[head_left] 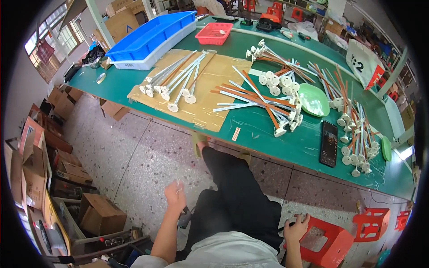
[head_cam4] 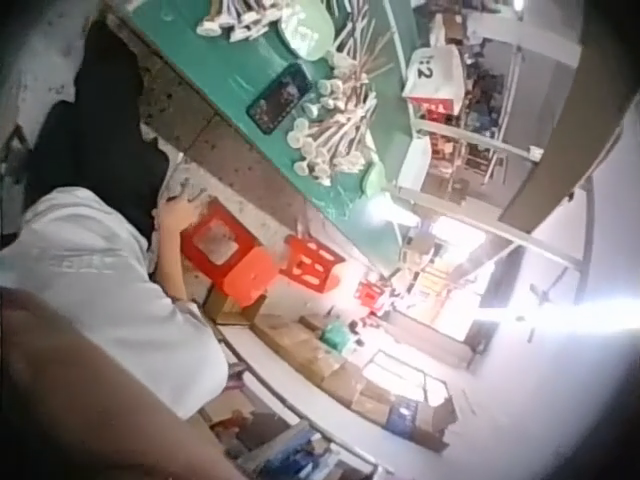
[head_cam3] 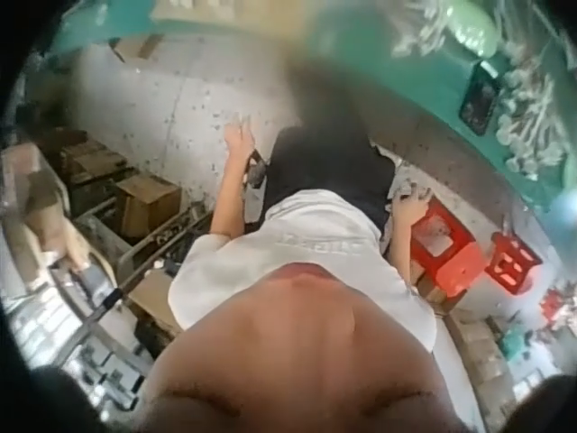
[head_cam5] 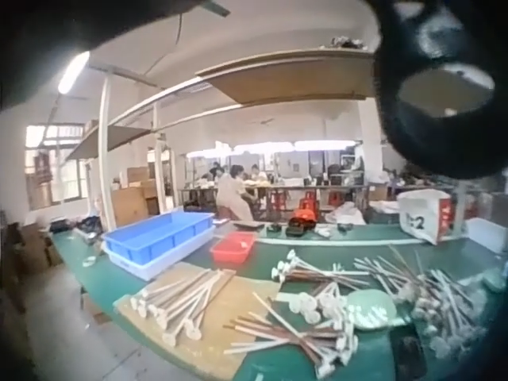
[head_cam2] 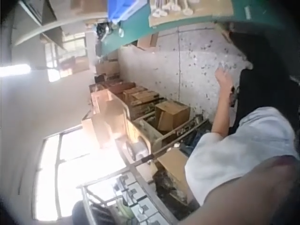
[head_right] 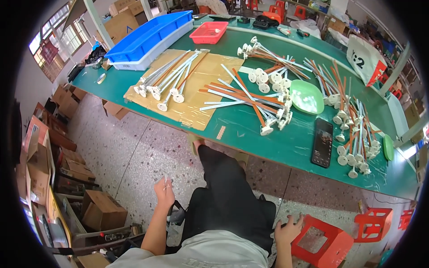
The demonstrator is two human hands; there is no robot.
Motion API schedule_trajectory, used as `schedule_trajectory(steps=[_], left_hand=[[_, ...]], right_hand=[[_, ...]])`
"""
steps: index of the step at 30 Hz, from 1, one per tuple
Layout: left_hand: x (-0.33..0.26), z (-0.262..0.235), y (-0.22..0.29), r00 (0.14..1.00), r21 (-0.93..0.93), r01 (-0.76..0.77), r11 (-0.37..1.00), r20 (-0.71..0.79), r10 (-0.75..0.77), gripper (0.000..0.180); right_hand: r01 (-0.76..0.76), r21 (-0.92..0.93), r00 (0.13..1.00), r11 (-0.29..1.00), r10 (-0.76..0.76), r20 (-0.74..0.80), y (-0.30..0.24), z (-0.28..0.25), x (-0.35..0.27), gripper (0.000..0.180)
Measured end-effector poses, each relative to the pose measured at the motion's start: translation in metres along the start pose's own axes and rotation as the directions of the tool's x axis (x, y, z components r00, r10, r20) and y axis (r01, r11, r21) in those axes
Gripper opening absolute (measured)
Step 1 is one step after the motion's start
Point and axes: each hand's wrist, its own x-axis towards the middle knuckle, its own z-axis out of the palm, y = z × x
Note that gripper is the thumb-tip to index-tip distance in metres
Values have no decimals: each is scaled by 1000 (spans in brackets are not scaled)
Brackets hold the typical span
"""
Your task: Assembling and bundling LED strips into plastic bases and securing them with wire ties.
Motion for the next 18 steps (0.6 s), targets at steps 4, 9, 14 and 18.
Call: schedule_trajectory(steps=[4,9,14,18], left_hand=[[88,0,121,914,1,-406,914,16,405,26],[165,54,205,751,80,-647,758,239,616,16],[171,93,228,725,129,-633,764,444,526,14],[177,90,232,668,181,-654,735,595,447,17]], right_hand=[[434,112,893,894,-410,-184,-68,-33,37,30],[772,490,626,404,-616,-478,-170,-83,115,22],[826,488,556,282,-549,-624,-179,-93,137,16],[777,556,609,295,-578,-544,-151,-90,127,15]])
